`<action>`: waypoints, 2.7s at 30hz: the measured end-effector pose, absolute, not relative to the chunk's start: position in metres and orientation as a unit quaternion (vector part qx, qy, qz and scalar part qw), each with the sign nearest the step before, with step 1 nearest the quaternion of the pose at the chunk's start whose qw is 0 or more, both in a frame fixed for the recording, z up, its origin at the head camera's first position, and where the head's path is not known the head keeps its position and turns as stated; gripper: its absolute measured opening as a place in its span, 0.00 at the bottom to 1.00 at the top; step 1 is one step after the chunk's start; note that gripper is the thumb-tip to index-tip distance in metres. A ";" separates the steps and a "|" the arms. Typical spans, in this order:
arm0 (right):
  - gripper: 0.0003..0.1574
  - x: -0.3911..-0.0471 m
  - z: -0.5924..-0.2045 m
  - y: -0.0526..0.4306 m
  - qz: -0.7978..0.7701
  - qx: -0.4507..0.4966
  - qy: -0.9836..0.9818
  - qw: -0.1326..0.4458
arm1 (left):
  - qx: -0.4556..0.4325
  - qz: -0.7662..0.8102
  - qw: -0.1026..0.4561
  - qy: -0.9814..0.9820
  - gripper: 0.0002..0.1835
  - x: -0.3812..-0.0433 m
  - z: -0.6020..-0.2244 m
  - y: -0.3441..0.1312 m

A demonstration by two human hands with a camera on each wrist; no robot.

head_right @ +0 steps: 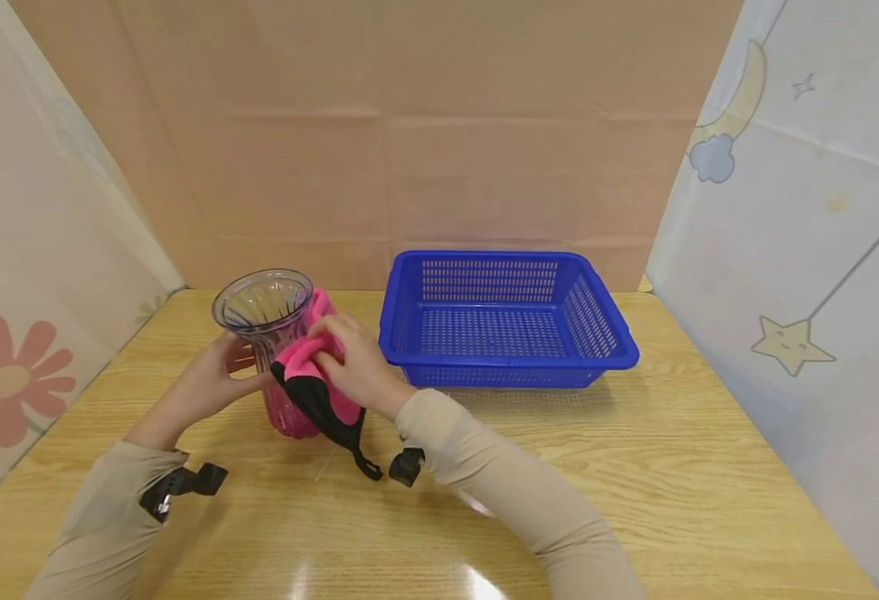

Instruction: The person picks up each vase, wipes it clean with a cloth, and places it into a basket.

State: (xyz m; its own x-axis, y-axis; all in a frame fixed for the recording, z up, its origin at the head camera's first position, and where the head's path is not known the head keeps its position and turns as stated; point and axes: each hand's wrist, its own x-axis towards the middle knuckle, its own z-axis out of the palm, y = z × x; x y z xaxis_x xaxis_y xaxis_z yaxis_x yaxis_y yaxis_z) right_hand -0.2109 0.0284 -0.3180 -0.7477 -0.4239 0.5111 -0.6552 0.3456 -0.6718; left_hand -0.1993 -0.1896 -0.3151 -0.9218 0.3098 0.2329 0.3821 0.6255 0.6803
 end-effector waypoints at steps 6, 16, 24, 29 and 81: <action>0.06 -0.211 -0.322 0.029 0.449 0.330 -0.821 0.126 | -0.191 -0.389 0.043 -0.900 0.38 -0.201 -0.317 -0.190; 0.06 -0.211 -0.328 0.031 0.432 0.331 -0.828 0.133 | -0.191 -0.392 0.040 -0.899 0.39 -0.201 -0.318 -0.191; 0.07 -0.212 -0.335 0.032 0.437 0.332 -0.827 0.123 | -0.194 -0.396 0.037 -0.897 0.41 -0.202 -0.319 -0.191; 0.07 -0.212 -0.338 0.033 0.434 0.330 -0.830 0.118 | -0.183 -0.401 0.028 -0.897 0.44 -0.200 -0.317 -0.190; 0.06 -0.212 -0.309 0.026 0.487 0.323 -0.803 0.113 | -0.194 -0.393 0.046 -0.898 0.39 -0.200 -0.316 -0.190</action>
